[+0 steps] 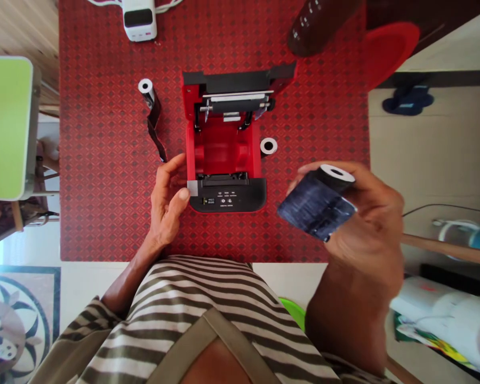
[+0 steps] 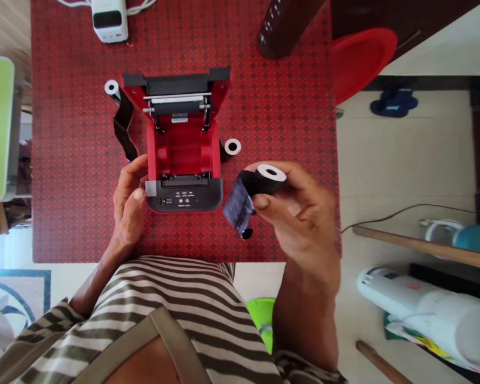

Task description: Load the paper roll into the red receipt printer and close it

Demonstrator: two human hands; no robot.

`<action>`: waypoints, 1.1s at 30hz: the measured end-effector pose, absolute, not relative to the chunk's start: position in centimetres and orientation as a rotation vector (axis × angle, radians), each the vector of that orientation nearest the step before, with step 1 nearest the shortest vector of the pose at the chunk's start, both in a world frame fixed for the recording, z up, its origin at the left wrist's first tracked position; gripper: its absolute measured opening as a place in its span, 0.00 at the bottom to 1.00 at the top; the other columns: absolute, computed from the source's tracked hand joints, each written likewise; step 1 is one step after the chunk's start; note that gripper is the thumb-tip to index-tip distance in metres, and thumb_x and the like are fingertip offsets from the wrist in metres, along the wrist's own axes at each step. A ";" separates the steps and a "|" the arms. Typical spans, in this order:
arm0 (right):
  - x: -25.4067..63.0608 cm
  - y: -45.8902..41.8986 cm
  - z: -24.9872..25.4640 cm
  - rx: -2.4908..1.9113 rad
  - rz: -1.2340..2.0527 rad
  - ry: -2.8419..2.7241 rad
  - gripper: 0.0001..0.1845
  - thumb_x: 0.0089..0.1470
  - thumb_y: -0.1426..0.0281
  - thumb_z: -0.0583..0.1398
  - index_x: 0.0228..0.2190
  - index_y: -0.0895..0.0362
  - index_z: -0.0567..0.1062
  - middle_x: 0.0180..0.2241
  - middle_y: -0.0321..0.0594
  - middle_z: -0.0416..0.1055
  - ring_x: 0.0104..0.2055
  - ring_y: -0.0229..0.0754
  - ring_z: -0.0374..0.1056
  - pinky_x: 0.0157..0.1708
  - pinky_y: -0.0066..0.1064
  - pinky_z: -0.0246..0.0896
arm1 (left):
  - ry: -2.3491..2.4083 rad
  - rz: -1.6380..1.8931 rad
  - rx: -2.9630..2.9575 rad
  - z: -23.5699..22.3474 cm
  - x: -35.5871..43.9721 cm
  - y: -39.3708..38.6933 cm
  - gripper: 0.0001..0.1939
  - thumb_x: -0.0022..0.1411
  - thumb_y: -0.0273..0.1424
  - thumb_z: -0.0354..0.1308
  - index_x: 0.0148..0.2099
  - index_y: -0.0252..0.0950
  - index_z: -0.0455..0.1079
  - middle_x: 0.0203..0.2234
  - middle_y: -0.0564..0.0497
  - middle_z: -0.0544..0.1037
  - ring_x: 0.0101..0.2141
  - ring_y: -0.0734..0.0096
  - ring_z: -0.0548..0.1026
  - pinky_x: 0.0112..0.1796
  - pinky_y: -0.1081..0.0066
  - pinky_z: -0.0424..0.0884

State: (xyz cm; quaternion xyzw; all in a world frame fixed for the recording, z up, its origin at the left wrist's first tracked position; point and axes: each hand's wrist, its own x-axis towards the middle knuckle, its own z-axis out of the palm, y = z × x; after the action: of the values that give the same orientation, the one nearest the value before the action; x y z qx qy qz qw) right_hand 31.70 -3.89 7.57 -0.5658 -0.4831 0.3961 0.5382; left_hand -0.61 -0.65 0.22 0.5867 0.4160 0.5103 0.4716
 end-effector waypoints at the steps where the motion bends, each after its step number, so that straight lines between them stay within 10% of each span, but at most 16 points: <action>1: 31.1 -3.7 8.2 -1.327 0.960 -1.160 0.23 0.59 0.47 0.87 0.51 0.41 0.96 0.46 0.43 0.93 0.40 0.53 0.88 0.36 0.43 0.86 | 1.042 1.258 1.447 0.2 -0.6 -0.9 0.36 0.90 0.66 0.62 0.86 0.55 0.76 0.75 0.42 0.86 0.70 0.40 0.88 0.66 0.42 0.89; 7: 27.5 -2.4 10.9 -1.317 0.853 -1.331 0.17 0.56 0.62 0.88 0.46 0.39 0.96 0.38 0.34 0.91 0.36 0.48 0.86 0.36 0.39 0.86 | 1.170 1.450 1.708 2.8 -0.8 -2.1 0.57 0.74 0.84 0.63 0.90 0.60 0.72 0.80 0.43 0.81 0.81 0.14 0.74 0.79 0.16 0.69; 10: 26.4 -2.1 11.6 -1.314 0.891 -1.374 0.17 0.56 0.64 0.87 0.46 0.38 0.95 0.40 0.33 0.92 0.38 0.49 0.87 0.40 0.41 0.88 | 1.180 1.432 1.746 6.0 -0.3 -2.2 0.63 0.67 0.89 0.64 0.91 0.64 0.70 0.78 0.45 0.84 0.77 0.17 0.80 0.76 0.14 0.76; 14: 25.7 -1.8 11.7 -1.202 0.979 -1.302 0.26 0.53 0.68 0.88 0.52 0.36 0.97 0.45 0.33 0.94 0.42 0.48 0.90 0.41 0.37 0.89 | 1.122 1.239 1.777 10.0 0.6 -2.0 0.32 0.80 0.63 0.80 0.76 0.58 0.84 0.54 0.48 0.94 0.50 0.40 0.93 0.56 0.29 0.94; 18: 25.8 -1.4 11.3 -1.147 1.028 -1.203 0.24 0.50 0.66 0.90 0.48 0.37 0.97 0.41 0.32 0.93 0.35 0.43 0.86 0.32 0.30 0.83 | 1.071 1.175 1.639 11.0 0.6 -2.0 0.16 0.81 0.50 0.85 0.48 0.47 0.88 0.34 0.54 0.87 0.30 0.62 0.84 0.31 0.56 0.86; 26: 27.0 -0.6 10.0 -1.159 1.012 -1.193 0.25 0.50 0.57 0.93 0.45 0.42 0.94 0.38 0.32 0.91 0.35 0.43 0.86 0.33 0.32 0.86 | 0.967 1.106 1.232 10.4 -0.1 -2.8 0.14 0.73 0.42 0.93 0.45 0.44 0.93 0.35 0.53 0.93 0.34 0.67 0.88 0.40 0.66 0.88; 33: 27.6 -0.1 13.3 -1.435 0.441 -1.931 0.16 0.75 0.64 0.80 0.60 0.41 0.93 0.53 0.35 0.96 0.51 0.51 0.93 0.56 0.44 0.90 | 0.920 0.820 1.197 11.6 -0.1 -3.9 0.09 0.82 0.38 0.83 0.48 0.39 0.97 0.39 0.45 0.98 0.37 0.64 0.94 0.40 0.70 0.88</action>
State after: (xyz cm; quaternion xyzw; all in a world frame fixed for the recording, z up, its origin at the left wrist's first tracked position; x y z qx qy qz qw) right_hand 27.64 -0.15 13.31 -0.5516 -0.7422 0.1696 0.3408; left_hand -0.12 -3.89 11.57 0.5274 0.4055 0.3615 0.6532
